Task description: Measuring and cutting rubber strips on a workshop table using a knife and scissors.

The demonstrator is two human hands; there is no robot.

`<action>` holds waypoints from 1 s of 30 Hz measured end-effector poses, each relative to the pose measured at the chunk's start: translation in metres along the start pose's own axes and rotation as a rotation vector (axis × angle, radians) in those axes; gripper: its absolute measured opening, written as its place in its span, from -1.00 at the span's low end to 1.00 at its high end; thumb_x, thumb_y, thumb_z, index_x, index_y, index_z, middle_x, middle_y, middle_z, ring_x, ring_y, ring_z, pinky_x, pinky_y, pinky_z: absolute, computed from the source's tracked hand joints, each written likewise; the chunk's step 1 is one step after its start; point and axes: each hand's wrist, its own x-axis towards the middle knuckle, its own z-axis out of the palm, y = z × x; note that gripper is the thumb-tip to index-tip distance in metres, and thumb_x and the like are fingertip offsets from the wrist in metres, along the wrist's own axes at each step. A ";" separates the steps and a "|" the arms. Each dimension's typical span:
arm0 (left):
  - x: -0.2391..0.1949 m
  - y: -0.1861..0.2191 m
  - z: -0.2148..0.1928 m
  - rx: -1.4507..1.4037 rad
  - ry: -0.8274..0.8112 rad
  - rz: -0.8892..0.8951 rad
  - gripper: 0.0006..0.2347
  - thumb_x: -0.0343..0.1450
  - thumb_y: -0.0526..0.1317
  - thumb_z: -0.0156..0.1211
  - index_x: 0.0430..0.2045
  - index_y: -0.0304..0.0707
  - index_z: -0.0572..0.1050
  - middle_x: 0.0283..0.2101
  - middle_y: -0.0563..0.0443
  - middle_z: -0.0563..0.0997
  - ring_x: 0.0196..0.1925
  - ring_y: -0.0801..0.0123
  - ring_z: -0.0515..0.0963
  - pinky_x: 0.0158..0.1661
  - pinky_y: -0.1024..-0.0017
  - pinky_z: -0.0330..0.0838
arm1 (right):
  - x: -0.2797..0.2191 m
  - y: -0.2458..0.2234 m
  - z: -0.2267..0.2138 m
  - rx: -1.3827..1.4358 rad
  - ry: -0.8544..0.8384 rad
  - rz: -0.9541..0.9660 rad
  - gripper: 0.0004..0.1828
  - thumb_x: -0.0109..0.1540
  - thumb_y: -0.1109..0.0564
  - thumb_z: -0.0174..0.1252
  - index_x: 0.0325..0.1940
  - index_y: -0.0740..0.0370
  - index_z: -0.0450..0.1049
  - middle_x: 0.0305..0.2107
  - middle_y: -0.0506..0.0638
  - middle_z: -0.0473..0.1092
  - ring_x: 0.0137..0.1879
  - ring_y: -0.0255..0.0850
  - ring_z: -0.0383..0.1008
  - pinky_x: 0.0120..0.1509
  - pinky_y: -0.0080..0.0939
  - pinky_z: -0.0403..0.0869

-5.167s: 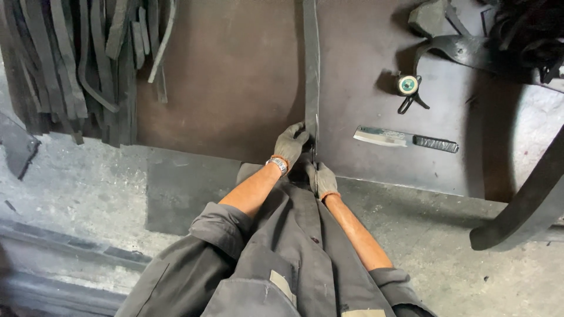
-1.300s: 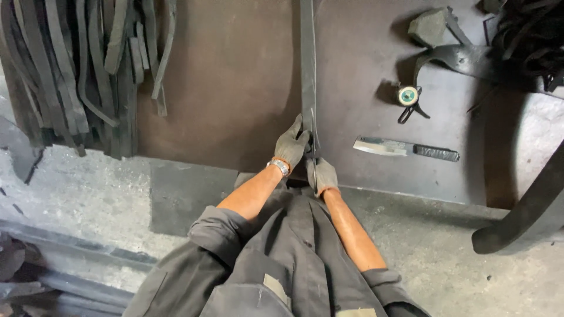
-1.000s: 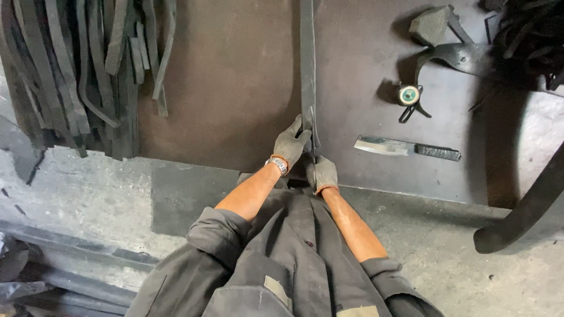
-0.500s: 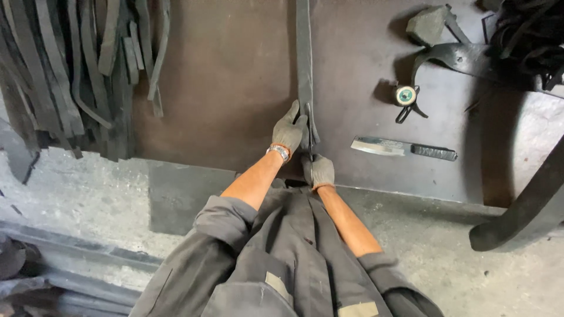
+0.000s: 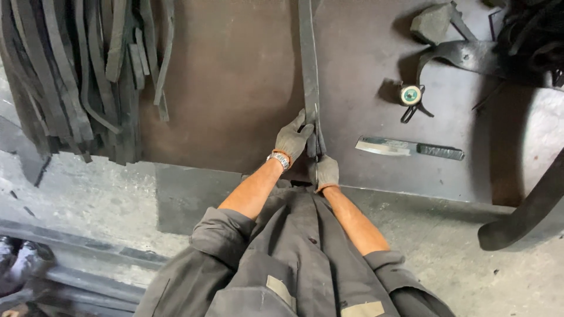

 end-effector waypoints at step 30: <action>-0.012 0.024 -0.017 -0.017 -0.090 -0.102 -0.45 0.41 -0.10 0.16 0.36 -0.03 0.25 0.37 -0.04 0.38 0.39 0.20 0.39 0.32 0.40 0.22 | 0.002 -0.019 -0.020 0.028 -0.028 0.042 -0.62 0.21 -0.04 0.09 -0.09 0.27 0.59 -0.21 0.35 0.52 0.04 0.28 0.49 0.08 0.14 0.46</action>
